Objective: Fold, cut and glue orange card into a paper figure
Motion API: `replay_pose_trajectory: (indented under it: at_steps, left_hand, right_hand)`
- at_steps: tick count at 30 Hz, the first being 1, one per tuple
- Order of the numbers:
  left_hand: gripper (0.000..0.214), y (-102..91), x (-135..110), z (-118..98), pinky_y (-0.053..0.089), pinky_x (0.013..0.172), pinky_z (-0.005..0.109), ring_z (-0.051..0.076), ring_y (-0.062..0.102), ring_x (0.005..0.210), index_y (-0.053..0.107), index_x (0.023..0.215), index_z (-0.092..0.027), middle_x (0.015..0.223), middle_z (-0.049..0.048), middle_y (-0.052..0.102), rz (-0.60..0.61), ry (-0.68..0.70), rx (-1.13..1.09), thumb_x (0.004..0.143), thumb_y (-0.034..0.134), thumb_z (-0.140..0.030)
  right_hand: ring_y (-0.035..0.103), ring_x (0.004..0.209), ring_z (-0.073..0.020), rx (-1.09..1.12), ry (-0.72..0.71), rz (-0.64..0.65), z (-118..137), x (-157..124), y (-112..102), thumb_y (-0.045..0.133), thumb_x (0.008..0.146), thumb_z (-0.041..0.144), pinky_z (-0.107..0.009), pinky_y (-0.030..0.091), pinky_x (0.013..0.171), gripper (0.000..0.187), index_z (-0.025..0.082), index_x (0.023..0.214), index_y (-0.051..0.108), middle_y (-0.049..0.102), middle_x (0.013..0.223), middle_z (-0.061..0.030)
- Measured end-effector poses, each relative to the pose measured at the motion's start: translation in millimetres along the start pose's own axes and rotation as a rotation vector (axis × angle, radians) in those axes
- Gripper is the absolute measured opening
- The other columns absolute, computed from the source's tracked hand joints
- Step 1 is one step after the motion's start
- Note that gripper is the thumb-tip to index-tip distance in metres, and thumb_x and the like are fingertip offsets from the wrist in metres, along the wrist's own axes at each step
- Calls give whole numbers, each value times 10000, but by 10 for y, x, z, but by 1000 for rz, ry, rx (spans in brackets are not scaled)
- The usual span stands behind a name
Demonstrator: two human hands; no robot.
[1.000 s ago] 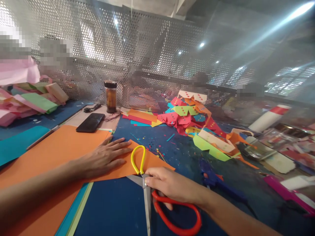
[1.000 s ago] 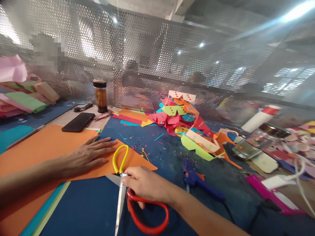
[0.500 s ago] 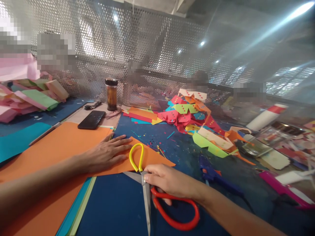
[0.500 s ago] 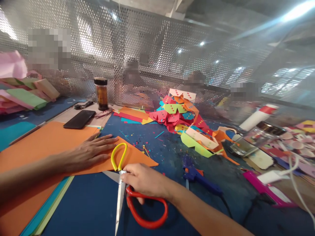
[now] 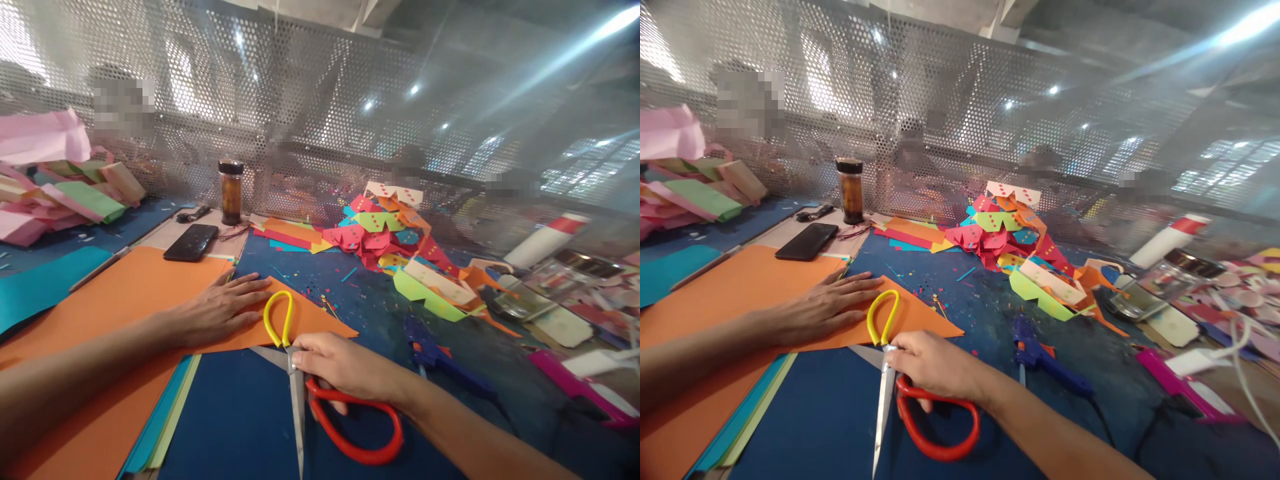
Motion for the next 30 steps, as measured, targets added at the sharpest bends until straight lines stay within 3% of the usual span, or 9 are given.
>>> replay_pose_trajectory:
  at_steps: [7, 19, 30]
  left_hand:
    - [472, 10, -29, 59, 168, 1216, 511, 260, 272, 1517, 298, 1538, -414, 1651, -33, 301, -22, -25, 9, 1071, 286, -480]
    - [459, -6, -34, 4, 166, 1218, 483, 239, 287, 1512, 309, 1543, -367, 1621, -16, 374, -57, 50, 48, 1087, 269, -402]
    - [456, 34, -38, 18, 147, 1218, 519, 265, 272, 1515, 301, 1539, -387, 1631, -33, 355, -51, 39, 49, 1082, 290, -395]
  right_hand:
    - [400, 341, -30, 16, 13, 2, 6, 2, 0, 403, 1025, 293, -161, 301, 377, 241, 190, 821, 478, 561, 633, 56]
    - [380, 333, -32, 54, -3, 10, 39, 49, 55, 398, 1029, 301, -167, 304, 363, 256, 189, 816, 485, 558, 632, 56]
    - [373, 334, -32, 40, -28, -20, 29, 74, 70, 395, 1022, 287, -157, 313, 363, 242, 186, 825, 494, 546, 625, 58]
Point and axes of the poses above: each hand's wrist, its own x-axis towards the middle knuckle, its own y-axis out of the palm, z = x × y, the point moved 6 cm from there along x, towards the middle knuckle
